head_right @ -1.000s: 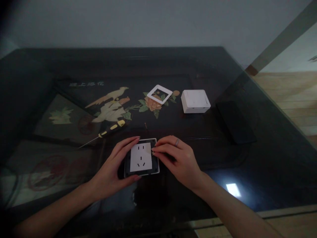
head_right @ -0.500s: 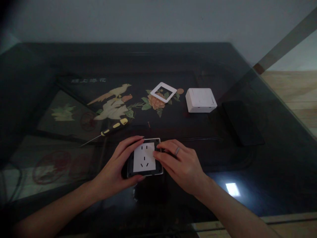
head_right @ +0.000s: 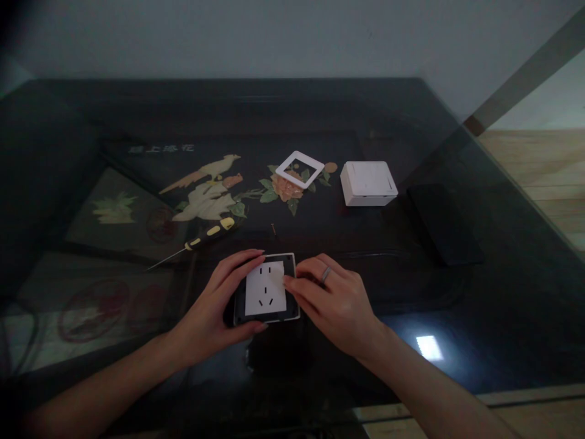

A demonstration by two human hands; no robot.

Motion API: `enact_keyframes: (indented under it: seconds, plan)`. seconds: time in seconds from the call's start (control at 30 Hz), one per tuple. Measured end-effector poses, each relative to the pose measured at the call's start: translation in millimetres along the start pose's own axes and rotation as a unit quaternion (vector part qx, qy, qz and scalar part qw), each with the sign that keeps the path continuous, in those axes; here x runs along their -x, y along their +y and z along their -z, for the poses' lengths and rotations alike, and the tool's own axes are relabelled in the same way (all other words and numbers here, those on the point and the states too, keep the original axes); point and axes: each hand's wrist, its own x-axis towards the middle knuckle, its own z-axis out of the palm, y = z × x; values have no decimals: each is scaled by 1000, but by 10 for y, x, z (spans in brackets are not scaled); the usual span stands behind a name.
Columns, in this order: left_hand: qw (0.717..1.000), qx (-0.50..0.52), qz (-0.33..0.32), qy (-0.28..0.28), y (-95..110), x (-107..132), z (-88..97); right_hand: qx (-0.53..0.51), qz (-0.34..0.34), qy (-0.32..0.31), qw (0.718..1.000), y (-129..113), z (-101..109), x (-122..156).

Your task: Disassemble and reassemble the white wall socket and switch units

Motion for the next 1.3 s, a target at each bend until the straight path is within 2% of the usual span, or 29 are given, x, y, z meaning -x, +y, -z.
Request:
enact_keyframes:
  seconds: [0.4,0.73,0.9,1.03,1.2,1.3]
  plan:
    - [1000,9,-3,-3,-3,10,0,60,41,-24,997,-2,19,9]
    - [1000,5,0,-5,-11,4,-4,47,32,-19,998,-19,1,26]
    - [1000,5,4,-7,-8,3,-3,-39,-35,-1,999,-24,-24,29]
    - [1000,-1,7,-13,-7,0,0,-118,-111,4,987,-29,-34,17]
    - [1000,-2,6,-11,-6,3,-4,-206,-224,-28,952,-23,-43,-5]
    - [1000,-3,4,-10,-8,4,-6,-248,-265,-31,931,-12,-52,-11]
